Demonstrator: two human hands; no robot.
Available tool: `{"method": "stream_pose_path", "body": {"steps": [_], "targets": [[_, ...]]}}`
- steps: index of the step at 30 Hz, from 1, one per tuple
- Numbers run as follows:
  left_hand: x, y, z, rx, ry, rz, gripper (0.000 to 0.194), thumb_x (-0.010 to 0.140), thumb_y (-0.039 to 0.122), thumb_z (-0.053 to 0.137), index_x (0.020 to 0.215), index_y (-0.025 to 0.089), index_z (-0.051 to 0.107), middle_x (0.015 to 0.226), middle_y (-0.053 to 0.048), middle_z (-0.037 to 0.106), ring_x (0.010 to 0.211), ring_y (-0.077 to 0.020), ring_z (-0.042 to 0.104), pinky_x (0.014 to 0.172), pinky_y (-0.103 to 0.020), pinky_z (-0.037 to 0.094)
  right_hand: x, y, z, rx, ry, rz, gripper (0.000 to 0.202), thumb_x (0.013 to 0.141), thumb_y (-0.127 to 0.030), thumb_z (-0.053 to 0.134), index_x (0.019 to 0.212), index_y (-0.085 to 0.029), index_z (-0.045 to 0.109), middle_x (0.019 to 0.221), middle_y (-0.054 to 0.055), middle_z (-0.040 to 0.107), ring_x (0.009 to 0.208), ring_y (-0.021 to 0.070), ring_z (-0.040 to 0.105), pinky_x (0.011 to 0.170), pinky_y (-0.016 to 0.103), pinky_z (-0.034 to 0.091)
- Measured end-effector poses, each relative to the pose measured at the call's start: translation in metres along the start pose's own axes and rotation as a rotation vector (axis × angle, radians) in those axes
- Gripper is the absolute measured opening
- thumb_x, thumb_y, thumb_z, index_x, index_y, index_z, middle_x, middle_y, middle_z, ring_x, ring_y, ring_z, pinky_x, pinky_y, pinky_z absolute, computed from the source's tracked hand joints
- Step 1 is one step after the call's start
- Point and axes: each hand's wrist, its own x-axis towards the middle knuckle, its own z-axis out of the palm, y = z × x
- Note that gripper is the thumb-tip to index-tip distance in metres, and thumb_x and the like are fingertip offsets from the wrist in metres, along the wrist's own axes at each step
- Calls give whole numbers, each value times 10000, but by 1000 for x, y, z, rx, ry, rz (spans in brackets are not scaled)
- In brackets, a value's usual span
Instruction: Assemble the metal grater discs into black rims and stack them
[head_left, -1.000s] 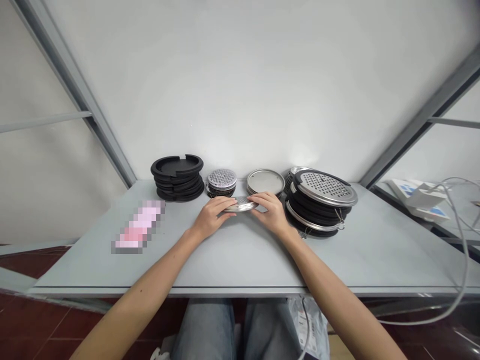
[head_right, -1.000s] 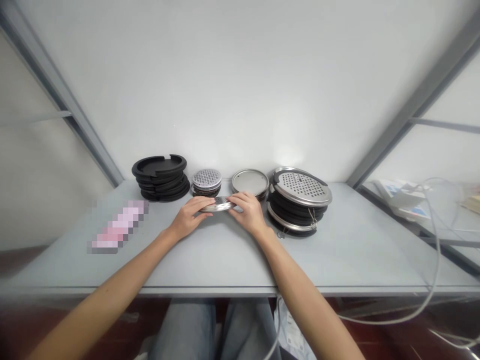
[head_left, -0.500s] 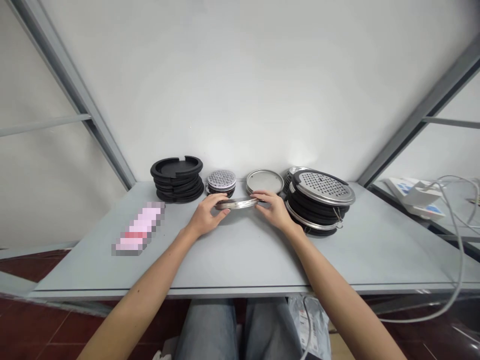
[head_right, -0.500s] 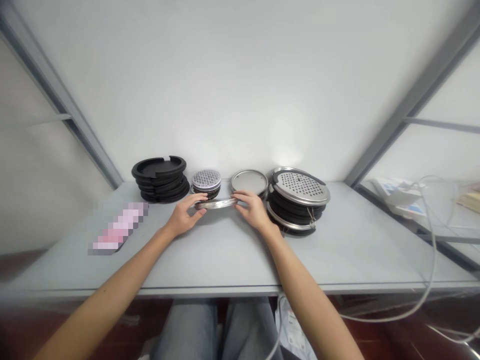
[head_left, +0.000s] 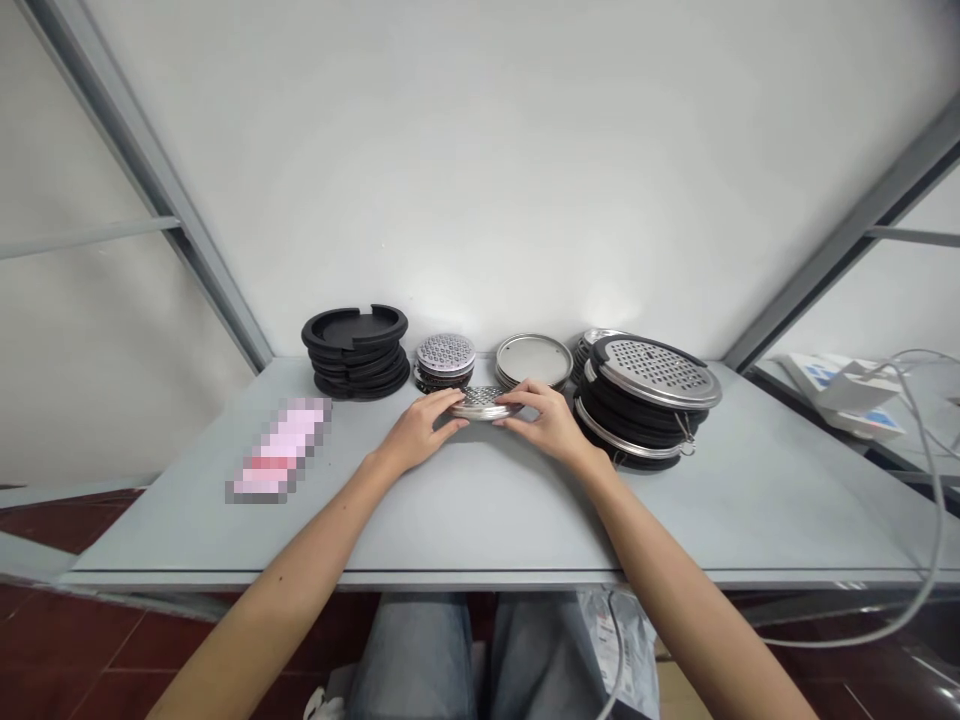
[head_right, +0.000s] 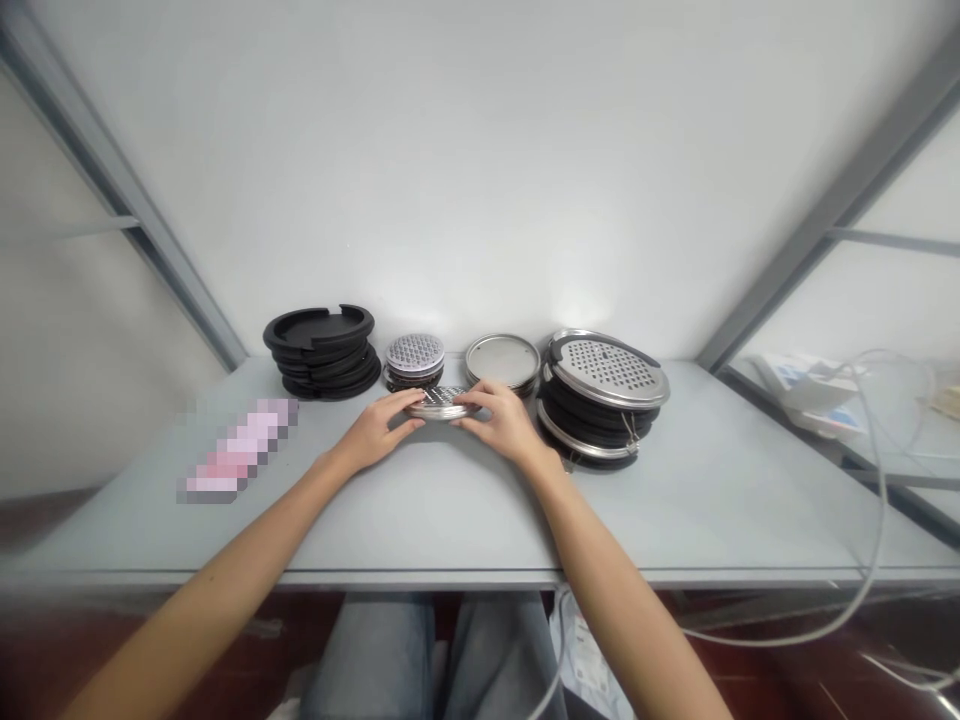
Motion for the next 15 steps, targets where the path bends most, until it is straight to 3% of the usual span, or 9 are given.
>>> {"method": "stream_pose_path", "body": {"steps": [8,13,15], "targets": [[-2,-8,0,51,-137,65,433,902,326,606,1310,192,553,1355,-119,572,1297,-251,499,1104,-475,388,0,-8,5,-132,-186,-18,412,747,-418,747,1104,-221,692,1140,108,643,1046,264,615,908,412,503],[-3,-4,0,21,-143,47,609,778,423,735,1311,188,559,1373,-132,552,1308,-284,482,1103,-479,392,-1,-10,10,-172,-217,-43,314,764,-368,739,1039,-220,712,1047,86,714,946,240,671,862,361,515],[-3,-3,1,17,-121,24,571,801,418,712,1302,188,565,1378,-132,546,1308,-281,483,1105,-480,387,-1,-11,11,-191,-197,-43,279,775,-342,728,1030,-231,712,1043,76,721,940,234,678,861,352,513]]}}
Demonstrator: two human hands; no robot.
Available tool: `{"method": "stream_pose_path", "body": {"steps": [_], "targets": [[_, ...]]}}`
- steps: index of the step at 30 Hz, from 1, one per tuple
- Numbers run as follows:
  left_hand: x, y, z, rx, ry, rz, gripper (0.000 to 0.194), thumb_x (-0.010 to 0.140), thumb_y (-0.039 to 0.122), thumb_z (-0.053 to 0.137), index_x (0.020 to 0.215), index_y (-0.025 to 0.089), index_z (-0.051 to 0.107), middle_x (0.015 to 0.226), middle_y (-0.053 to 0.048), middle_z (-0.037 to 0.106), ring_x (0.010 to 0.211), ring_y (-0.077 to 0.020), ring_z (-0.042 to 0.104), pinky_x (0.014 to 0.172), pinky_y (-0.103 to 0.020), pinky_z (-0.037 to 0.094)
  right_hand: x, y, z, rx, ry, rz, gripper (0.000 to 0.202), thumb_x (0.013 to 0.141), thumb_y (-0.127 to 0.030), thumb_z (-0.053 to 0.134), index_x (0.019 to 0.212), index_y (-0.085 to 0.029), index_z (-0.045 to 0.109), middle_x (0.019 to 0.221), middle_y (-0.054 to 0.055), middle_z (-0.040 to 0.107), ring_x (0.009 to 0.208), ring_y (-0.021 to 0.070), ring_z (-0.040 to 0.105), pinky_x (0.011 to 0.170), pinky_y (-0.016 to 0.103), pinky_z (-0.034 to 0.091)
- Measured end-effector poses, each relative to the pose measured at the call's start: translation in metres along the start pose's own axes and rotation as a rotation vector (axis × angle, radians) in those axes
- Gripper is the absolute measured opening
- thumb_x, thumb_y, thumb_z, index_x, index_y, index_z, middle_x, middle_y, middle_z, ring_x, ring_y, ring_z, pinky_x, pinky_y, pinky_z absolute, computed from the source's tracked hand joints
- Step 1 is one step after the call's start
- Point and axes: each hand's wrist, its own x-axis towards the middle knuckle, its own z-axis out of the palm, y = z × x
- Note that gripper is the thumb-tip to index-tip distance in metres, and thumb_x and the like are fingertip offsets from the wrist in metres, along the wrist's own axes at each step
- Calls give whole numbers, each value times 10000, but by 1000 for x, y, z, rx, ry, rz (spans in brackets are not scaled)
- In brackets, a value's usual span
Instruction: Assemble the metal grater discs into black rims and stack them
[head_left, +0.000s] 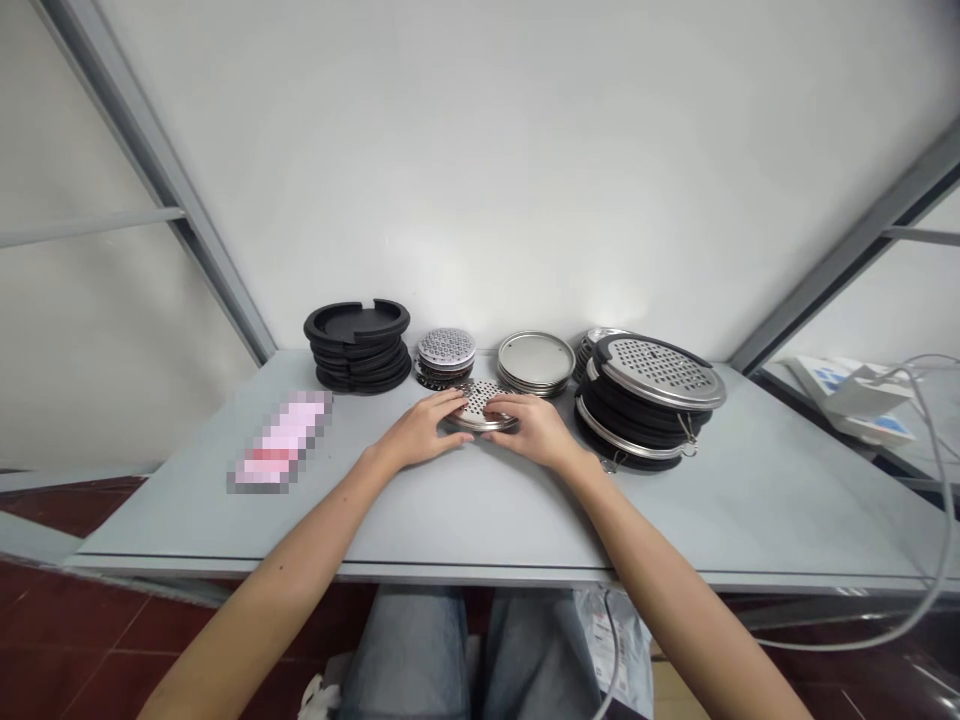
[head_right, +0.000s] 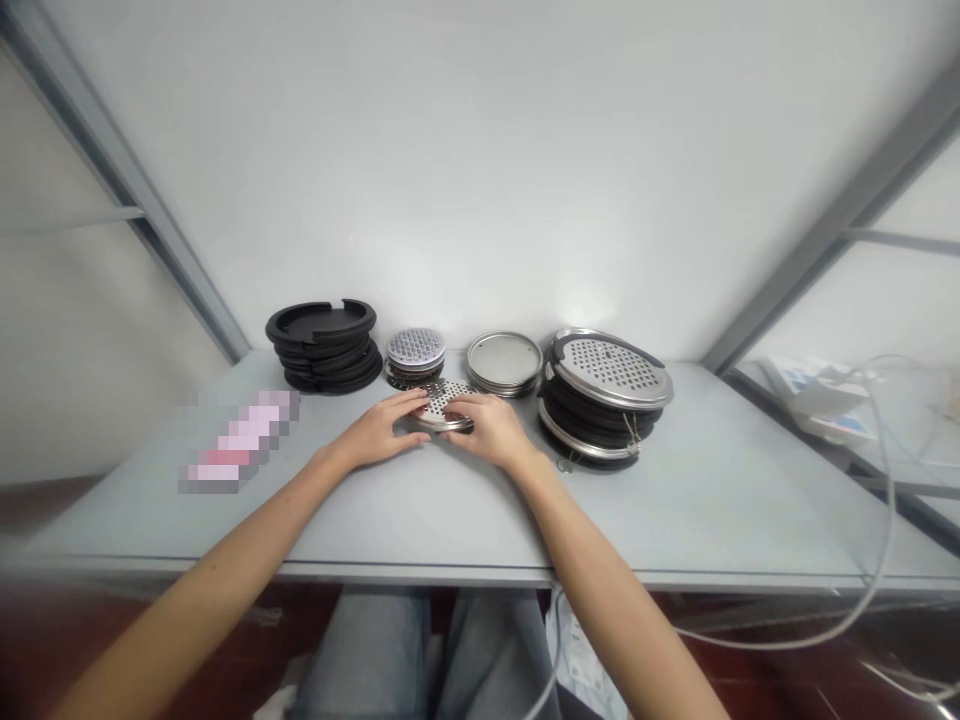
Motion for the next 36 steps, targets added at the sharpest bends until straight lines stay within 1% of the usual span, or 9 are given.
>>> {"method": "stream_pose_path", "body": {"steps": [4,7,10,19,21,24,26,31,36], "targets": [[0,1,1,0,3,-5,493,819,405,695,1255,197,599,1320,-124,593,1261,-275,526,1080,-477,412,0,1,4,-23,-43,-7,335,735,-316,752,1053,-228,699,1103,91,697,996,250,660,879,375,514],[0,2,1,17,20,5,484,812,414,698,1239,205,608,1308,-117,598,1249,-277,530,1074,-465,421,-2,6,7,-63,-78,34,542,658,-316,796,1168,-210,649,1273,144,598,1137,306,589,949,448,486],[0,2,2,55,91,-60,421,876,387,615,1249,193,593,1340,-121,564,1254,-266,519,1080,-456,414,-3,8,7,-87,-82,70,673,618,-322,816,1242,-189,602,1355,169,524,1217,344,522,998,492,448],[2,-2,6,30,121,-158,395,938,407,504,1231,153,579,1310,-129,573,1243,-254,518,1084,-443,399,1,-5,8,-64,21,-103,366,762,-119,628,1108,-233,661,1172,85,645,1076,257,582,916,421,471],[3,-2,7,13,137,-170,385,954,403,471,1228,153,575,1296,-124,584,1230,-244,529,1080,-434,403,2,-8,8,-34,29,-123,325,774,-139,631,1083,-235,668,1126,73,661,1045,247,589,910,411,469],[3,-3,7,19,125,-199,397,960,409,453,1231,147,574,1297,-131,588,1232,-252,530,1080,-441,399,2,-12,5,37,15,-135,328,772,-293,698,1091,-224,664,1148,82,649,1066,253,578,946,416,458],[1,-3,8,32,100,-212,407,949,415,468,1234,147,579,1307,-132,585,1239,-258,527,1083,-442,397,2,-12,5,55,28,-97,334,812,-359,667,1109,-207,656,1167,95,637,1088,251,570,964,414,455],[0,-4,10,62,39,-229,469,871,409,587,1251,134,601,1373,-144,544,1280,-275,504,1104,-425,381,0,-4,12,-5,42,76,340,876,-356,583,1148,-158,634,1215,129,608,1128,264,548,979,427,457],[1,0,11,-14,14,-226,486,813,430,657,1203,138,659,1339,-124,585,1245,-263,548,1099,-376,395,-1,0,15,-73,24,166,402,914,-385,515,1210,-126,602,1289,161,568,1212,275,502,1044,436,412]]}}
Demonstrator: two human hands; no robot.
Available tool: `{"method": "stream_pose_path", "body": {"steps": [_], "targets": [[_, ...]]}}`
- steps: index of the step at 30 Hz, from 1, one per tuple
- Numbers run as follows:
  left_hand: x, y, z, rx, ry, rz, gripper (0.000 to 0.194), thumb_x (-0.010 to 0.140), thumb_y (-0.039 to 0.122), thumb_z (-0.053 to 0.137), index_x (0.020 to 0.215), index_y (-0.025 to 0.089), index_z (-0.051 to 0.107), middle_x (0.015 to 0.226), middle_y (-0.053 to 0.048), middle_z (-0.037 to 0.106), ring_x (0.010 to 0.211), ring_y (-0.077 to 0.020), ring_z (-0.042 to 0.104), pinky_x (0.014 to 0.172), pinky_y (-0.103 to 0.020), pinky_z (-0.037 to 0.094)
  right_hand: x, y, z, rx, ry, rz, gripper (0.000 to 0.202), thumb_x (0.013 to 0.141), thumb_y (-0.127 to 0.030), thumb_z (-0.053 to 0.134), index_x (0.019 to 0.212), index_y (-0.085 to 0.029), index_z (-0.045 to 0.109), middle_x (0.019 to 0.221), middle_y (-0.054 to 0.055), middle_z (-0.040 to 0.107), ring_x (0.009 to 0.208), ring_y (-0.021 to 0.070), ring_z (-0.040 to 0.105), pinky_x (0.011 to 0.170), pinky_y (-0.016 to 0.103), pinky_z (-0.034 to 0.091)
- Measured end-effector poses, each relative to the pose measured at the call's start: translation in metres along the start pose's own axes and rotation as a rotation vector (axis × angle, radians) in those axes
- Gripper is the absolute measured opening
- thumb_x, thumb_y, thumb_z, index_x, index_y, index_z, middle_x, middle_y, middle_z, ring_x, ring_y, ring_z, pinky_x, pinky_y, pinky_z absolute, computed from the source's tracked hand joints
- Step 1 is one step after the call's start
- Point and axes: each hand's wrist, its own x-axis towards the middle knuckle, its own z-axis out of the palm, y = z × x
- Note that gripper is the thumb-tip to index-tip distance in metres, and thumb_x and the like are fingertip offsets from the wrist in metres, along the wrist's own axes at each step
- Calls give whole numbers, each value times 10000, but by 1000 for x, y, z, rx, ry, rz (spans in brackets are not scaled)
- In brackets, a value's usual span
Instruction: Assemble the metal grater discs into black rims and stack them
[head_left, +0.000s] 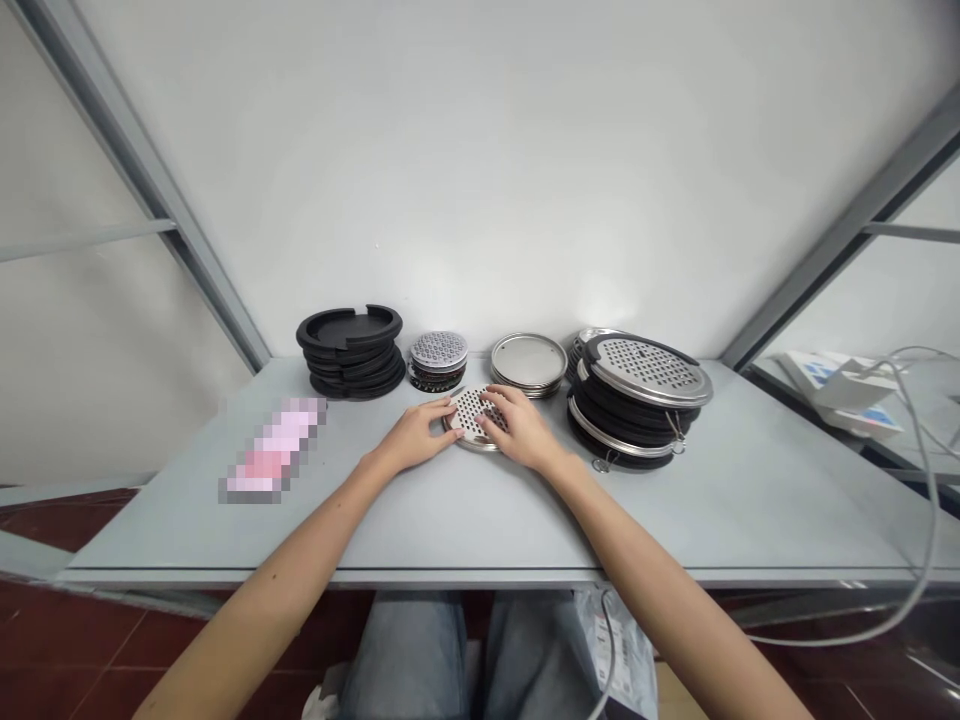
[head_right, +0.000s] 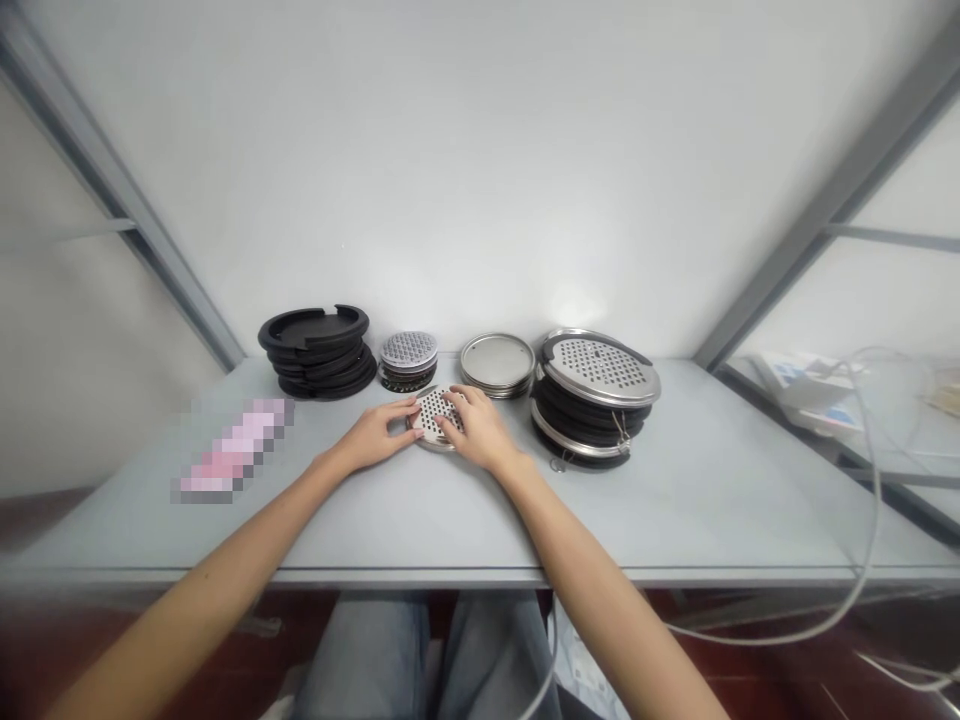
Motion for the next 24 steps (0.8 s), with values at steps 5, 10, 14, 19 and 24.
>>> {"method": "stream_pose_path", "body": {"steps": [5,10,14,19,24], "targets": [[-2,6,-1,-42,-59,67,486,814,439,658,1212,160,657,1326,-103,599,1253,-249,544,1099,-369,397,-1,2,4,-81,-113,24,509,942,-438,446,1324,-111,523,1406,193,481,1325,301,419,1098,461,350],[-2,8,0,-38,-39,54,599,800,415,685,1331,170,551,1343,-107,585,1227,-271,561,1062,-400,433,-1,6,9,-137,-270,73,614,941,-520,402,1402,-117,452,1473,202,406,1399,336,322,1124,488,300],[-5,7,3,-16,19,62,472,831,388,659,1247,173,602,1284,-105,624,1185,-261,585,1042,-406,449,0,6,8,-138,-293,102,630,939,-524,403,1418,-116,434,1501,193,367,1417,320,293,1137,456,285],[-15,5,-12,57,99,123,302,875,337,598,1124,179,659,1274,-112,617,1173,-245,585,1040,-415,449,1,4,4,-133,-291,110,610,937,-510,412,1411,-129,448,1497,178,382,1407,317,316,1132,451,293],[-3,2,-62,264,400,196,226,909,292,521,1037,194,679,1179,-94,653,1131,-240,587,1010,-421,451,2,5,4,-128,-264,82,577,938,-500,410,1378,-136,488,1462,186,431,1375,311,371,1109,454,318]]}}
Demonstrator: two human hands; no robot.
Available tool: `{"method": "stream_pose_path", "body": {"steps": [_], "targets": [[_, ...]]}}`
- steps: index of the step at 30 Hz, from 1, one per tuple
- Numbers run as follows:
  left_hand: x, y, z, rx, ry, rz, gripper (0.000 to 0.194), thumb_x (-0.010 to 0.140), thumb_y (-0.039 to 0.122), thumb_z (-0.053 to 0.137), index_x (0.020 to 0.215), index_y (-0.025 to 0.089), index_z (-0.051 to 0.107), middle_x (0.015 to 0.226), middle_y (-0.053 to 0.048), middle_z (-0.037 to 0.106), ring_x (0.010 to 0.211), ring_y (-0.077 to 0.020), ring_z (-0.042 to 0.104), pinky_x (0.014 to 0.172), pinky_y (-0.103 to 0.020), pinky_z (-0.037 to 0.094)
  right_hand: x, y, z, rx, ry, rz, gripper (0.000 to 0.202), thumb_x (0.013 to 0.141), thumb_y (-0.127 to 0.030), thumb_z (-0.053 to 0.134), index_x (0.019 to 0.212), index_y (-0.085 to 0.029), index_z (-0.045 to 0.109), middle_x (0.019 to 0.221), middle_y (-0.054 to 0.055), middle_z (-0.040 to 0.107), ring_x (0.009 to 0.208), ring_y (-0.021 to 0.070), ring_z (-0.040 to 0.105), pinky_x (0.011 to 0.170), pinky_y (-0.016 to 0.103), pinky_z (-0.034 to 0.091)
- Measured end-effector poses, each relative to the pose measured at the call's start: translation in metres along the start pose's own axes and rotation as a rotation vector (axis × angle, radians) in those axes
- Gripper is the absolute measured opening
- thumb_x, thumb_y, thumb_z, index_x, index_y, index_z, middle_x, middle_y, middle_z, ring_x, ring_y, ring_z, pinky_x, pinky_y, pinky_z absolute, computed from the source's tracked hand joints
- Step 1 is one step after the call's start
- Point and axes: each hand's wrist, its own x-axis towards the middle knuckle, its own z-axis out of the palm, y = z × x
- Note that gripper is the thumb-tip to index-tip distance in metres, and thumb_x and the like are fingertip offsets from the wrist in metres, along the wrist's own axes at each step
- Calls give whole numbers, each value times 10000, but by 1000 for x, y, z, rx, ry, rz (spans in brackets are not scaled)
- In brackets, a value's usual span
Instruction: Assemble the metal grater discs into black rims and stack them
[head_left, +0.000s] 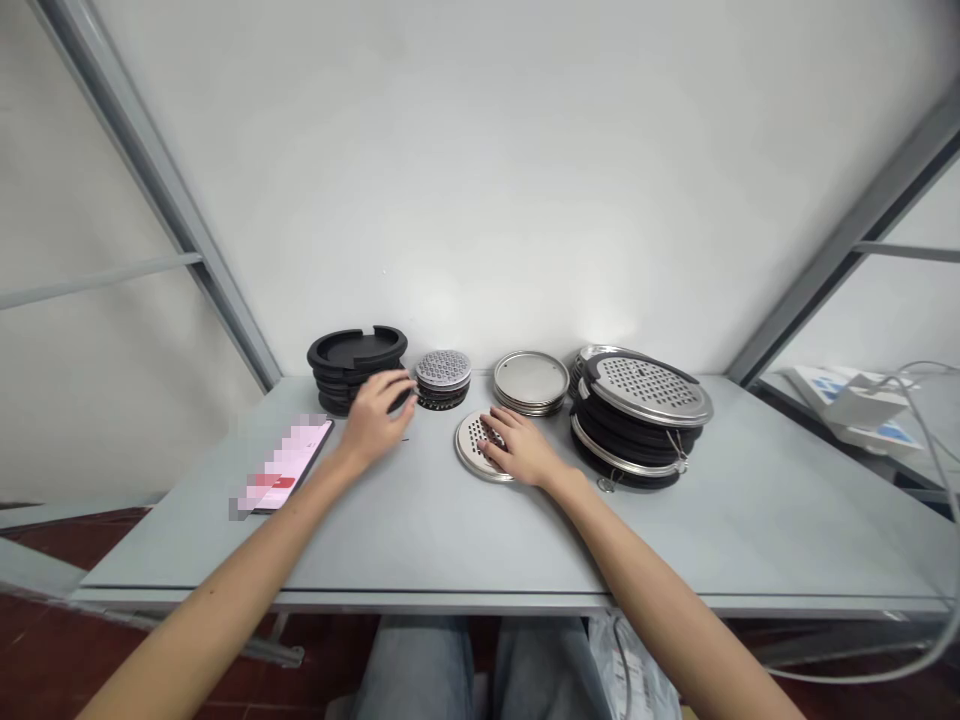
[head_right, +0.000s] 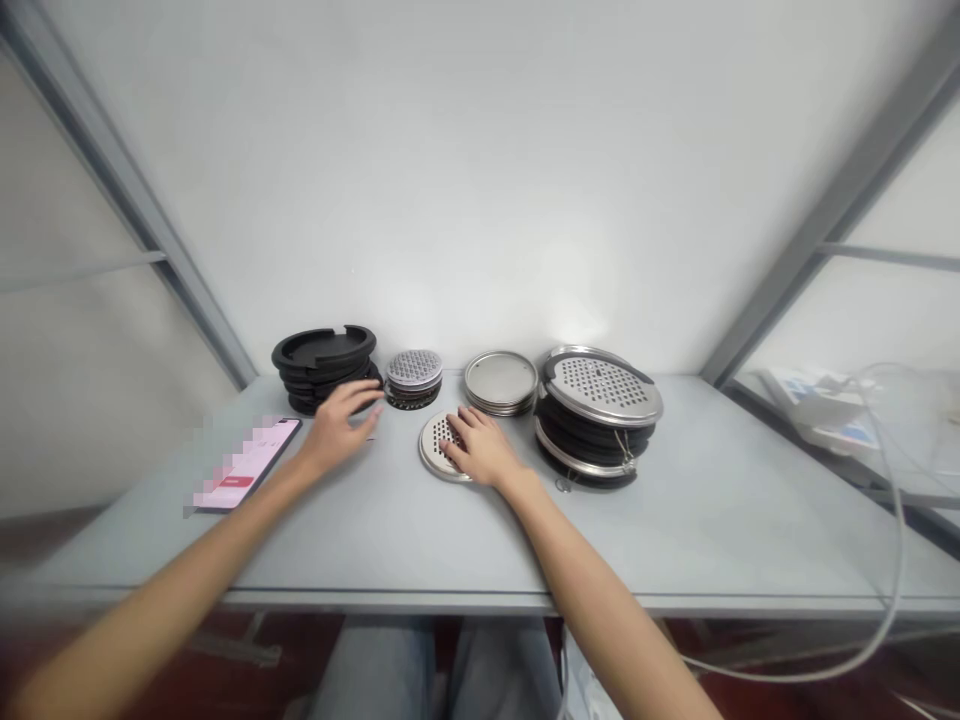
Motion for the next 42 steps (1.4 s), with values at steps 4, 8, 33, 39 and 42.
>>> {"method": "stream_pose_path", "body": {"steps": [4,8,33,39,42], "targets": [[37,-17,-25,301,102,-34,307,894,294,526,1160,179,629,1264,-111,596,1227,-276,503,1074,-436,368,1,2,1,8,12,0,571,931,-497,427,1369,-138,499,1456,186,438,1365,313,382,1103,457,321],[62,-27,-31,614,-130,-198,547,817,347,626,1297,103,529,1409,-204,461,1342,-390,355,1072,-514,323,1,3,1,20,13,3,560,928,-493,436,1358,-141,510,1456,184,438,1361,312,386,1102,459,320],[14,23,0,44,-66,42,189,803,174,604,923,234,737,1171,-52,686,1218,-284,534,1069,-520,369,0,10,-8,75,66,-58,418,924,-386,494,1247,-149,615,1303,159,596,1273,256,498,1079,406,358],[-7,25,5,-161,-217,130,210,845,161,595,988,246,722,1187,-47,683,1214,-252,555,1083,-508,379,0,8,-14,102,99,-125,264,909,-310,522,1070,-174,680,1195,107,655,1134,235,576,1001,372,415],[-17,19,6,-258,-254,117,185,852,227,644,1018,236,723,1175,-65,689,1168,-247,594,1025,-458,463,-1,8,-17,97,90,-110,265,903,-308,527,1070,-177,685,1202,105,654,1131,241,578,991,371,419]]}}
